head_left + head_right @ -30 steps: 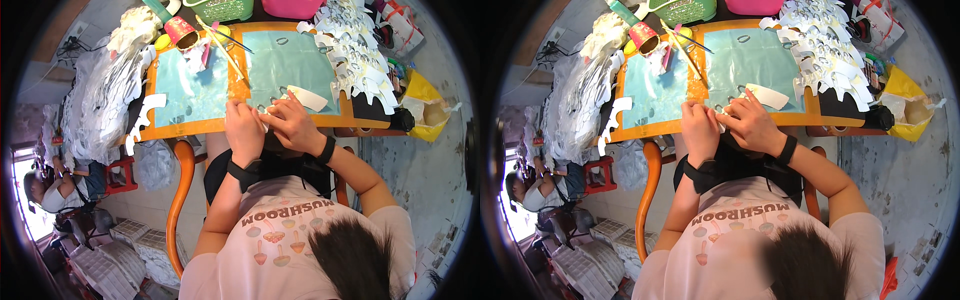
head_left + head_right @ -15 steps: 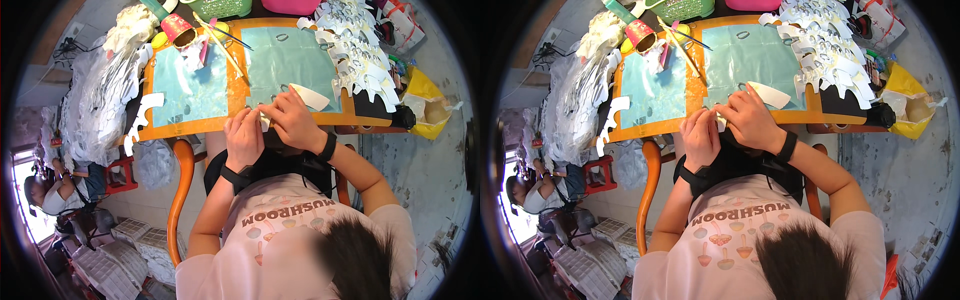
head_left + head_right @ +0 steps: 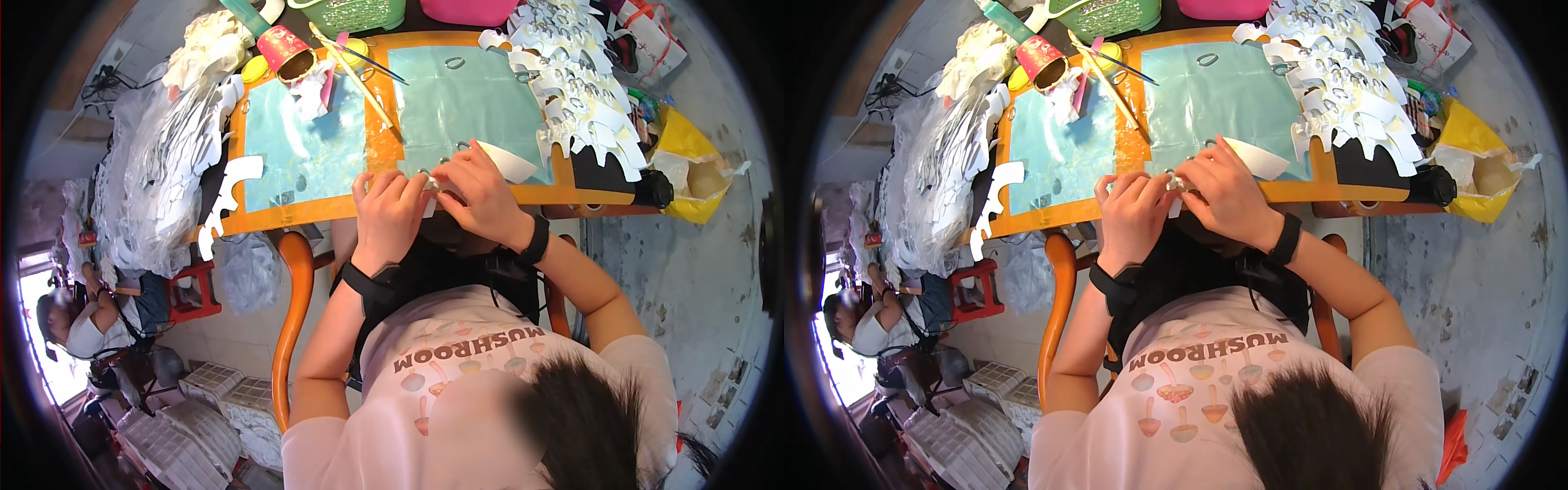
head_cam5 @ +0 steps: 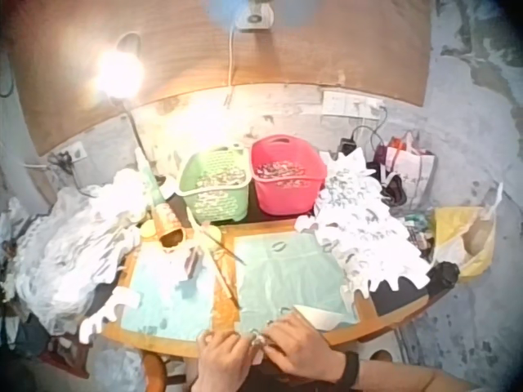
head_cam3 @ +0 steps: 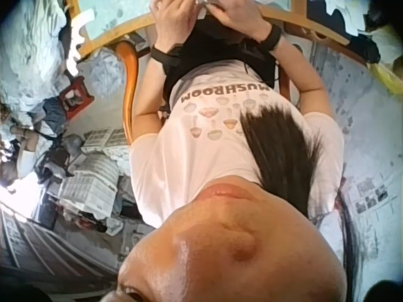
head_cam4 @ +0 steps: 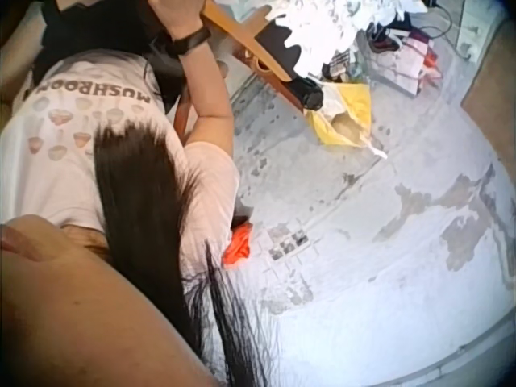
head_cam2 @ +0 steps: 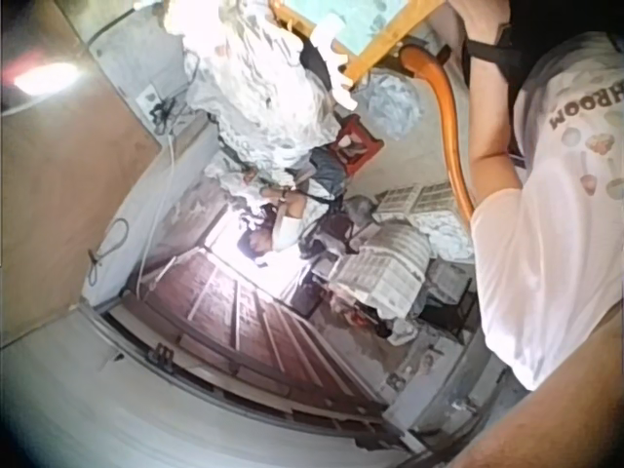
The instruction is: Applying glue to a white shoe upper component using a brush.
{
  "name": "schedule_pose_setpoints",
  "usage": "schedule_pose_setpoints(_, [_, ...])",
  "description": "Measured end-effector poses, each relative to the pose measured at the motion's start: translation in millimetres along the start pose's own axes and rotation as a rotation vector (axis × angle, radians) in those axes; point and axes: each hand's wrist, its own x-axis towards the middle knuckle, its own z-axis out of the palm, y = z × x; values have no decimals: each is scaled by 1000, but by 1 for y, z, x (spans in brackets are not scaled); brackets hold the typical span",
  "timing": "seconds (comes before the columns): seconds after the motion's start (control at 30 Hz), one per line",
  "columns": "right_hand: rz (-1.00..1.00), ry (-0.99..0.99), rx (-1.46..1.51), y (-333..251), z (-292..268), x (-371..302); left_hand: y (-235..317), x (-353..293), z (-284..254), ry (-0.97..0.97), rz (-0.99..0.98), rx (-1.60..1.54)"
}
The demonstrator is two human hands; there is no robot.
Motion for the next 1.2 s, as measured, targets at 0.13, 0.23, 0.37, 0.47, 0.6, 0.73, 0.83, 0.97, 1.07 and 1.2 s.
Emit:
schedule_pose_setpoints(0.13, [-120, -59, -44, 12, -5, 6, -2, 0, 0, -48, 95, 81])
schedule_pose_setpoints(0.23, [-256, -85, -144, 20, -5, 14, -3, -3, 2, 10, 120, 96])
schedule_pose_setpoints(0.37, [-169, -102, 91, 26, -11, 16, -4, -5, 3, -22, 130, 101])
schedule_pose_setpoints(0.47, [-111, -171, 127, 25, -13, 15, -5, -6, 3, -27, 119, 80])
schedule_pose_setpoints(0.6, [-271, -142, -88, 27, -12, 19, -9, -8, 5, -7, 147, 69])
schedule_pose_setpoints(0.73, [-476, -195, -330, 30, -20, 22, -13, -14, 5, -18, 224, 118])
schedule_pose_setpoints(0.83, [-560, -213, -359, 34, -23, 20, -17, -15, 5, -33, 294, 189])
schedule_pose_setpoints(0.97, [-564, -266, -362, 34, -27, 20, -17, -17, 1, -62, 330, 228])
schedule_pose_setpoints(1.07, [-547, -216, -357, 31, -30, 20, -15, -20, -3, -91, 321, 235])
schedule_pose_setpoints(1.2, [-62, -228, 234, 39, -28, 21, -7, -23, -8, -143, 253, 223])
